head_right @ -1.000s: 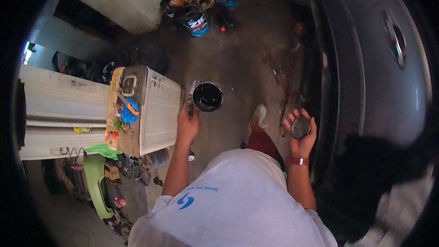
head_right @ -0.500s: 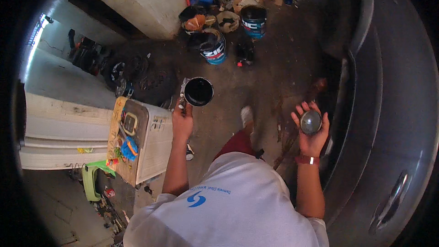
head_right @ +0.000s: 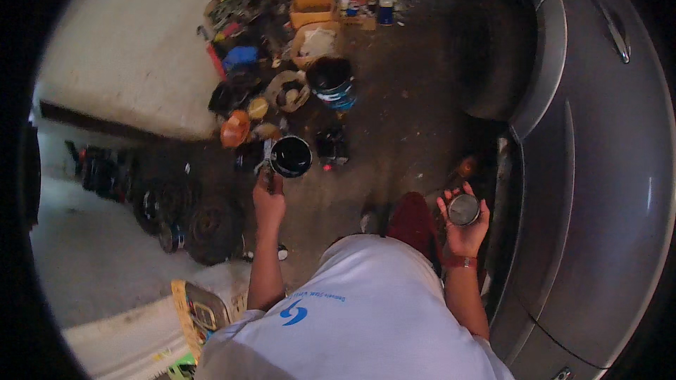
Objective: The person walks through a garage, picks up a spray gun, and prepares paint by mixing it in a can. They then attach the spray gun to an air hose and spray paint the rear bumper of a white car while using a newspaper as a mask.
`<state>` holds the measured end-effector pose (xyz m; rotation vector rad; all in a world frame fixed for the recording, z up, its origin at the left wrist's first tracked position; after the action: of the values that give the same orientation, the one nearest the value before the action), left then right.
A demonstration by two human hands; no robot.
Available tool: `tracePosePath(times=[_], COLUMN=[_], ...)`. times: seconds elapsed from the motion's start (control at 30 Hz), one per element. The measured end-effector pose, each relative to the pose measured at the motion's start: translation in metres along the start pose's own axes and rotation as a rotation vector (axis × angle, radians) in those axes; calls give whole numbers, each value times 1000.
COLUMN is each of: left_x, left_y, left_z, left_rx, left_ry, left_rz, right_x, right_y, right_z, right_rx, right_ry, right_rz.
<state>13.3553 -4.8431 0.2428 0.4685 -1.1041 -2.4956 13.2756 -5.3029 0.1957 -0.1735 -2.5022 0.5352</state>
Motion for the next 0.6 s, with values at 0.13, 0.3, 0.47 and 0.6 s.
tracePosePath(times=[0.13, 0.3, 0.47, 0.6], left_x=[-81, -165, -257, -333], left_y=[43, 86, 124, 158], left_z=[-92, -209, -314, -388], left_rx=[-32, 51, -59, -2], left_ry=[-183, -336, -388, -375], left_rz=[94, 152, 104, 104], right_x=[-111, -257, -409, -515], right_y=[-14, -48, -104, -149], right_z=[-33, -96, -209, -295], right_rx=[-37, -46, 6, 67], right_ry=[137, 141, 127, 14], right_rz=[22, -28, -43, -44])
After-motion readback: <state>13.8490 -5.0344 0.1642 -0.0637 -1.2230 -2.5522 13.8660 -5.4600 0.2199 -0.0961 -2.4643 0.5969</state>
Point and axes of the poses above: each hand's wrist, its own x-axis away from the middle knuckle, its own z-axis out of the back of the hand, y = z × x, the point moved 3 cm from there along -x, towards the middle knuckle, and after that the axes turned 8 degrees about y, right-handed, at the moved point
